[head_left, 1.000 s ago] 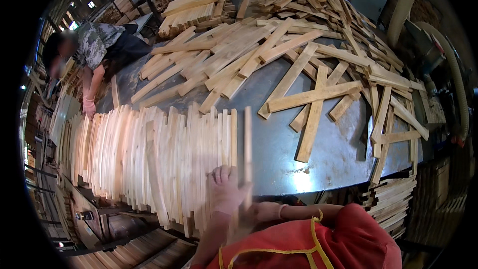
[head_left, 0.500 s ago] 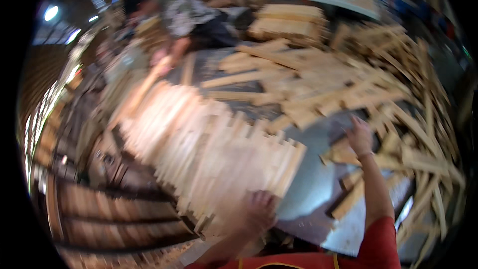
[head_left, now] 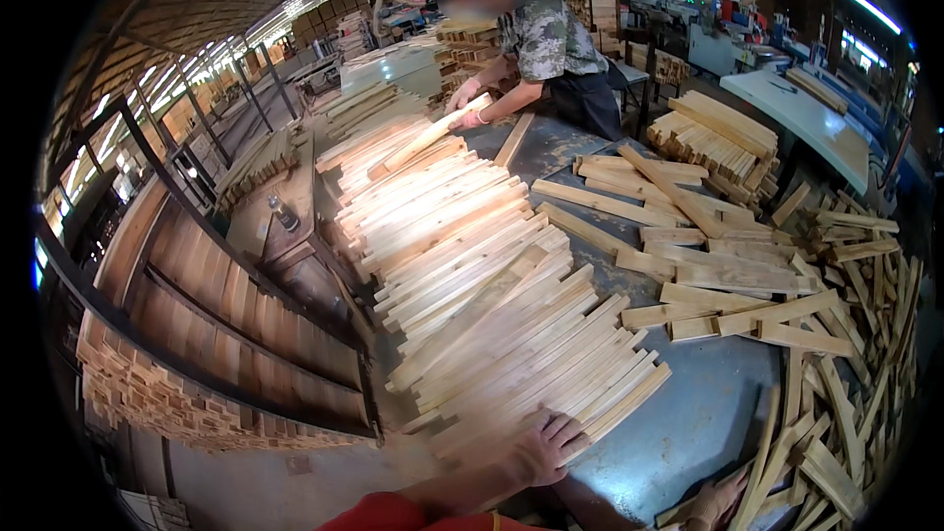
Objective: The person picks up individual wooden planks from a large pile on a metal table and places them into a neat, aligned stack. The person works continuously, handling the planks one by one to build a growing pile of organized lumber.
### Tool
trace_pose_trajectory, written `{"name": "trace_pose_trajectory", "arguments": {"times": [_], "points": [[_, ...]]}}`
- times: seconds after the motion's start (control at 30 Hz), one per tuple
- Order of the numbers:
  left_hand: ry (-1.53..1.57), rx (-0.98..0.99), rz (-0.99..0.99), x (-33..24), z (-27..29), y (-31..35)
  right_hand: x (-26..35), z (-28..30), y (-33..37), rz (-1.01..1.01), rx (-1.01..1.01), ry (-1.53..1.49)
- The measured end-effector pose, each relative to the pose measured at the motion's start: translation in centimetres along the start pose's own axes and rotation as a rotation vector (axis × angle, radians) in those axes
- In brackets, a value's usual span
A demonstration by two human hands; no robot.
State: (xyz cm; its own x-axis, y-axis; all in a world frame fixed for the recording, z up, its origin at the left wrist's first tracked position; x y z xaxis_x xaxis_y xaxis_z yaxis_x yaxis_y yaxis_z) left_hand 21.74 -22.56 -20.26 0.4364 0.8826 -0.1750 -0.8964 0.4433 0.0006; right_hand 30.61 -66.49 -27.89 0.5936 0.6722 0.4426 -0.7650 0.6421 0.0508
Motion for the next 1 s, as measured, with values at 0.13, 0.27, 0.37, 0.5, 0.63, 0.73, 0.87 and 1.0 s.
{"name": "trace_pose_trajectory", "arguments": {"times": [0.13, 0.27, 0.37, 0.5, 0.63, 0.73, 0.87, 1.0], "points": [[-0.087, 0.045, 0.049, 0.1, -0.8, 1.5, 6.7, 9.8, 9.4, 0.029, 0.183, 0.162], [-0.155, 0.218, 0.017, -0.3, -1.2, -0.7, -8.6, -2.1, 8.9, 0.144, -0.040, -0.460], [-0.088, 0.376, 0.120, 0.5, -3.4, 0.1, -0.5, -2.9, 20.7, 0.162, 0.363, -0.393], [-0.065, 0.090, 0.061, 1.1, -4.0, 1.1, 5.9, -5.3, 27.6, 0.043, 0.545, -0.508], [-0.001, -0.177, -0.066, 0.6, -2.9, 0.7, 12.4, -4.5, 30.0, 0.438, 0.874, -0.401], [-0.031, -0.087, -0.071, -0.8, -1.3, 0.4, 13.0, -4.9, 27.6, 0.688, 0.925, -0.423], [-0.088, -0.053, -0.004, -0.8, -1.9, 0.2, 14.4, 6.0, 20.9, 0.941, 0.307, 0.082], [-0.178, -0.098, -0.043, -1.8, -1.2, -0.1, 7.6, 4.0, 15.7, 0.904, 0.390, 0.290]]}}
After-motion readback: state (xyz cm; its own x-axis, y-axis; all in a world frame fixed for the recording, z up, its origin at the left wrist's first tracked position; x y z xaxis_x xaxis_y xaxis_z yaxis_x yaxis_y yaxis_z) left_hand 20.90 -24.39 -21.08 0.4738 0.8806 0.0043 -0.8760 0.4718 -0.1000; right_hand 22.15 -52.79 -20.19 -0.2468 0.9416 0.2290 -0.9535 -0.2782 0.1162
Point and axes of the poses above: each hand's wrist, its own y-axis away from the middle knuckle, its own z-axis out of the back of the hand, x = y × z, the point moved 7 cm from there along -y, towards the middle knuckle, and after that the axes turned 7 degrees about -z, right-handed, at the moved point
